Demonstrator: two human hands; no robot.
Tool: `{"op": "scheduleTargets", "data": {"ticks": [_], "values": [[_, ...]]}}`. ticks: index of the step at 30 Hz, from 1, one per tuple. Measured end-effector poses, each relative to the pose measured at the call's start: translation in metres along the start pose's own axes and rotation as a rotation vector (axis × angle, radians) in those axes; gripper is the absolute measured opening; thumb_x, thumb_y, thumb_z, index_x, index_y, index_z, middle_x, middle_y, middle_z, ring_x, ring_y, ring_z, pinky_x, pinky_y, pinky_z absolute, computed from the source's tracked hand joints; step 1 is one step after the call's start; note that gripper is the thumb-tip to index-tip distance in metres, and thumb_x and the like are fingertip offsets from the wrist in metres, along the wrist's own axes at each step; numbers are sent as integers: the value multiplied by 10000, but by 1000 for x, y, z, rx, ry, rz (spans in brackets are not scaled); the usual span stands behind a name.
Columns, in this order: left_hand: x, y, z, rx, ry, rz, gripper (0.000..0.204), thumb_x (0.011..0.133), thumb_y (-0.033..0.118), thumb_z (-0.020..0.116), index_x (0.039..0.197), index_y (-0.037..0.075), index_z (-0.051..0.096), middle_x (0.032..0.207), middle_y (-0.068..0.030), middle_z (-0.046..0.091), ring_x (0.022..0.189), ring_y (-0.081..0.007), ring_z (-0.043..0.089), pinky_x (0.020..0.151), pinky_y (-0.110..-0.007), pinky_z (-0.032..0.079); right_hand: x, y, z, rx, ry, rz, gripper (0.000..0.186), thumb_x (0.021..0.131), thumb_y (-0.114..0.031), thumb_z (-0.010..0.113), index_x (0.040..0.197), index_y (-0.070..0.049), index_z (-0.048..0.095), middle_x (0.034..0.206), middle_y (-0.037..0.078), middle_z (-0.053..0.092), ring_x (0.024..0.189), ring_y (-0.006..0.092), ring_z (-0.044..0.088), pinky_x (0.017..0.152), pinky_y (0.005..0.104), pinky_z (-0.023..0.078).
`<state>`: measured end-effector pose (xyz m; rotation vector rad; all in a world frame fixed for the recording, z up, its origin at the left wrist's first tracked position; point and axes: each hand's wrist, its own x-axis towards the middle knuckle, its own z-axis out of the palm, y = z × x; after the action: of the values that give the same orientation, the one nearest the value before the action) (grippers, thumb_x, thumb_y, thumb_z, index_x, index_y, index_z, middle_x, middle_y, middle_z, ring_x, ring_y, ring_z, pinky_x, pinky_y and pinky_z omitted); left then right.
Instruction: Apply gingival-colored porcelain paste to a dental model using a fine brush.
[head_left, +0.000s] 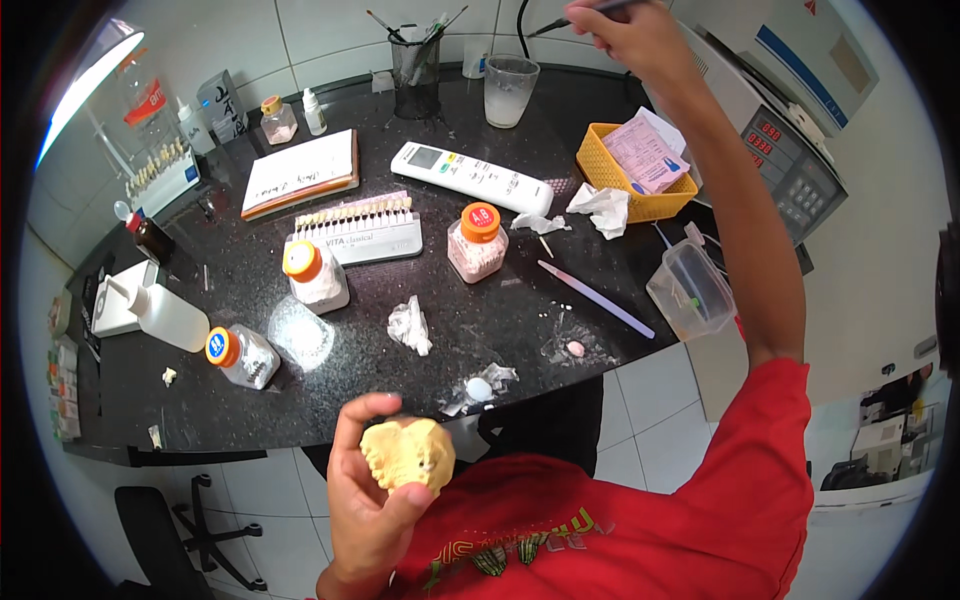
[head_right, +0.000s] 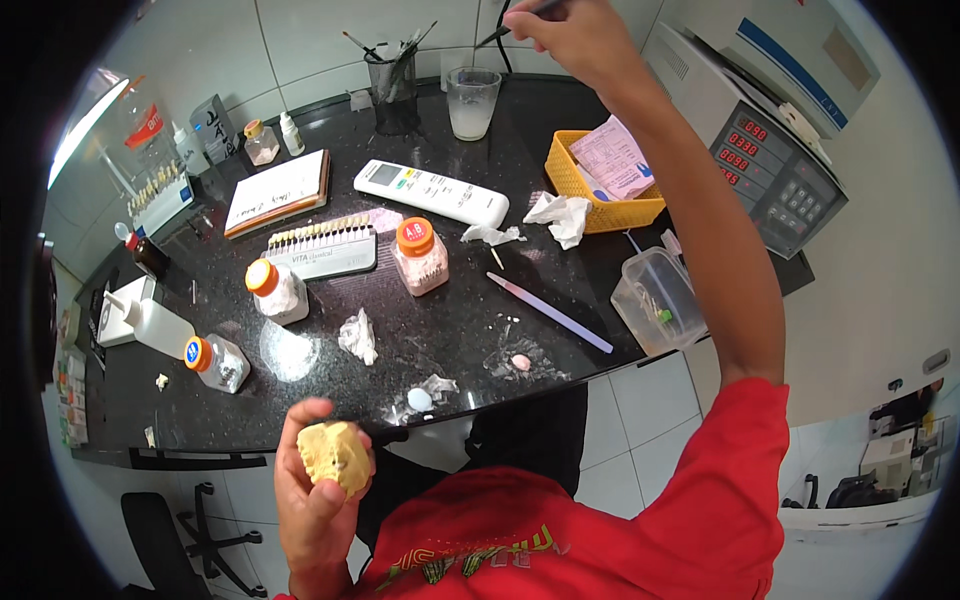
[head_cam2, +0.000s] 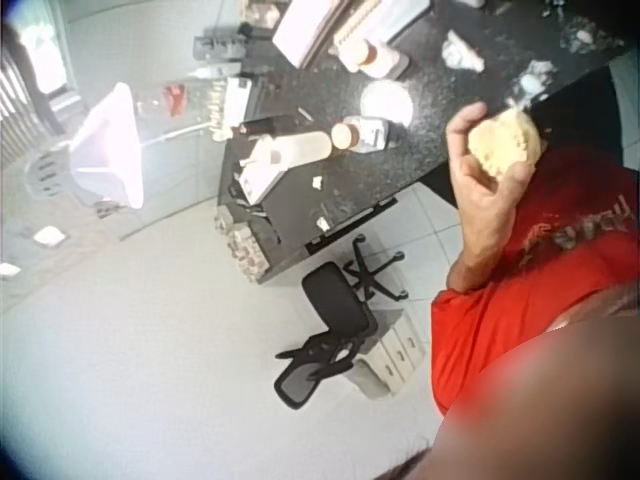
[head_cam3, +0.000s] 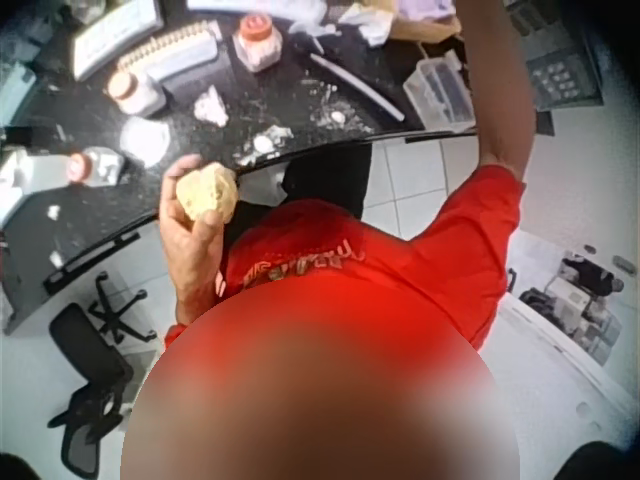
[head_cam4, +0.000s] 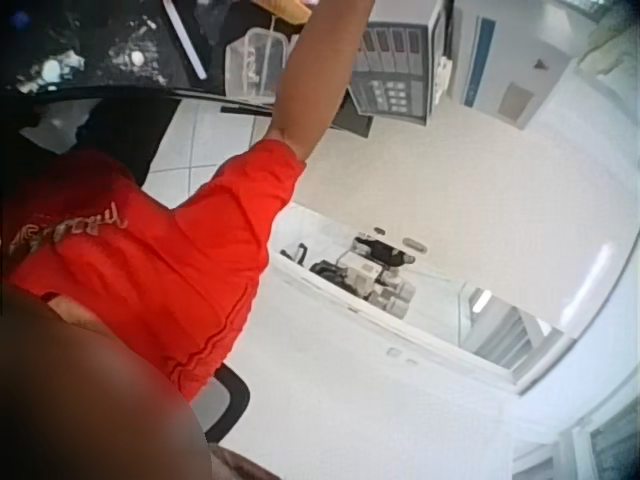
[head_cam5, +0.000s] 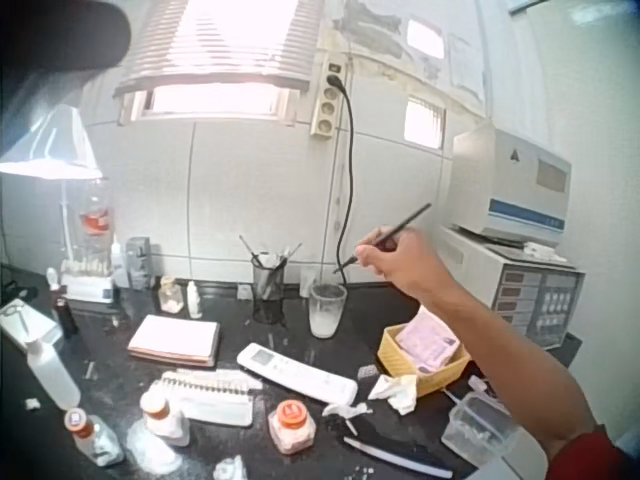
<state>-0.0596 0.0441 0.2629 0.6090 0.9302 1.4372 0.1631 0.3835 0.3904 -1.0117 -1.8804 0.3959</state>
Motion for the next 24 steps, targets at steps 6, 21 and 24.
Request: {"op": "scheduleTargets", "data": {"ticks": [6, 21, 24], "values": [[-4, 0, -19, -94, 116, 29, 772, 757, 264, 789, 1333, -2, 350, 1053, -185, 594, 852, -169, 614, 763, -256, 525, 48, 55, 34, -363, -229, -6, 287, 730, -273, 720, 768, 12, 716, 715, 139, 703, 659, 206, 678, 634, 330, 518], [7, -1, -25, 82, 125, 129, 716, 866, 174, 648, 1419, 7, 226, 1198, -180, 531, 745, -164, 609, 623, -228, 466, -82, -71, -43, -789, -141, -326, 173, 832, -180, 701, 878, -29, 631, 743, 28, 617, 673, 91, 585, 636, 204, 455], [14, -3, -23, -23, 69, 136, 716, 866, 181, 635, 1430, 10, 228, 1197, -175, 537, 736, -157, 595, 602, -225, 457, -163, -100, 6, -34, -232, -246, 114, 861, -103, 650, 928, -29, 595, 792, 53, 588, 678, 83, 523, 585, 192, 393]]}}
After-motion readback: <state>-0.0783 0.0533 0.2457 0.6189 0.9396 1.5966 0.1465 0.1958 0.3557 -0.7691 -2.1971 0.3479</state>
